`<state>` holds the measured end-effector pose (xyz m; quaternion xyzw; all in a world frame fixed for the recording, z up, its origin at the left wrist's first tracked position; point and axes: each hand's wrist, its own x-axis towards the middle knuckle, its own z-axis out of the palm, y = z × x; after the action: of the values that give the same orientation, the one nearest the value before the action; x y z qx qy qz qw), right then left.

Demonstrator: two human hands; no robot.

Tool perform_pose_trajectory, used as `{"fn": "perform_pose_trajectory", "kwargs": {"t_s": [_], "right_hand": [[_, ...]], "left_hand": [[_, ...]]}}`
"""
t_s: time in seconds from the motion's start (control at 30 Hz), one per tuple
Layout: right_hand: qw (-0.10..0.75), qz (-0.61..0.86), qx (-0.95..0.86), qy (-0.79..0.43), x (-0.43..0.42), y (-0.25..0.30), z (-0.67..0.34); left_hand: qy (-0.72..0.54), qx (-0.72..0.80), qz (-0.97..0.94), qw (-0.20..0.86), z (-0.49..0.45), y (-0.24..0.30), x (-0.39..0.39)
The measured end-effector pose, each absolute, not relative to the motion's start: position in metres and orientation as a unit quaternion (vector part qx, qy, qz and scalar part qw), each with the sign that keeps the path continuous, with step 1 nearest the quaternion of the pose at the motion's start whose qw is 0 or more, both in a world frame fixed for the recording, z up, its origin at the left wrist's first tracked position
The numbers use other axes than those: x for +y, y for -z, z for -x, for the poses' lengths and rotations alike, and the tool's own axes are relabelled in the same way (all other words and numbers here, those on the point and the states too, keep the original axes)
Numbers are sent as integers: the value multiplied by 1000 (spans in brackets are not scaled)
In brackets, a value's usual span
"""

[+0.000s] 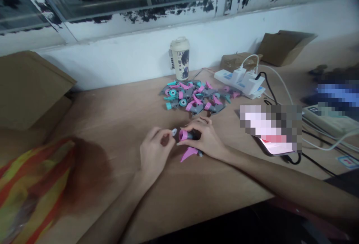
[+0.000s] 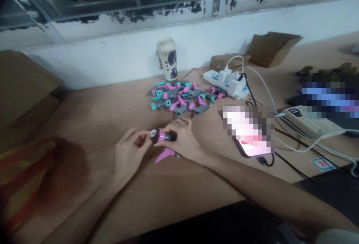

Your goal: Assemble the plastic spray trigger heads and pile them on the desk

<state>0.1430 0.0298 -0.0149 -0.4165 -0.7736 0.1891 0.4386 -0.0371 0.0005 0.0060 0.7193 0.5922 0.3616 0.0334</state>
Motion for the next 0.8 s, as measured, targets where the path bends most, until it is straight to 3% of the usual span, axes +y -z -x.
{"fn": "perform_pose_trajectory", "kwargs": {"t_s": [0.07,0.17,0.23,0.33,0.6,0.8], "right_hand": [[455,417,-762,-198,31,15,-145],[470,408,-749,-228,34,16,-147],[474,399,-743,-254,34,15,-147],[474,379,-740,-288,32,12,-145],[459,337,-744,-351,27,11,-144],[466,328,-740,-358,25,9,-144]], "left_hand": [[-410,614,-669,89,47,-7,8],[-481,600,-576,277,56,-8,16],[-489,568,-537,387,53,-11,16],[-454,535,-540,465,42,-16,9],[-421,528,-591,441,37,-18,2],[-446,516,-656,324,39,-6,0]]}}
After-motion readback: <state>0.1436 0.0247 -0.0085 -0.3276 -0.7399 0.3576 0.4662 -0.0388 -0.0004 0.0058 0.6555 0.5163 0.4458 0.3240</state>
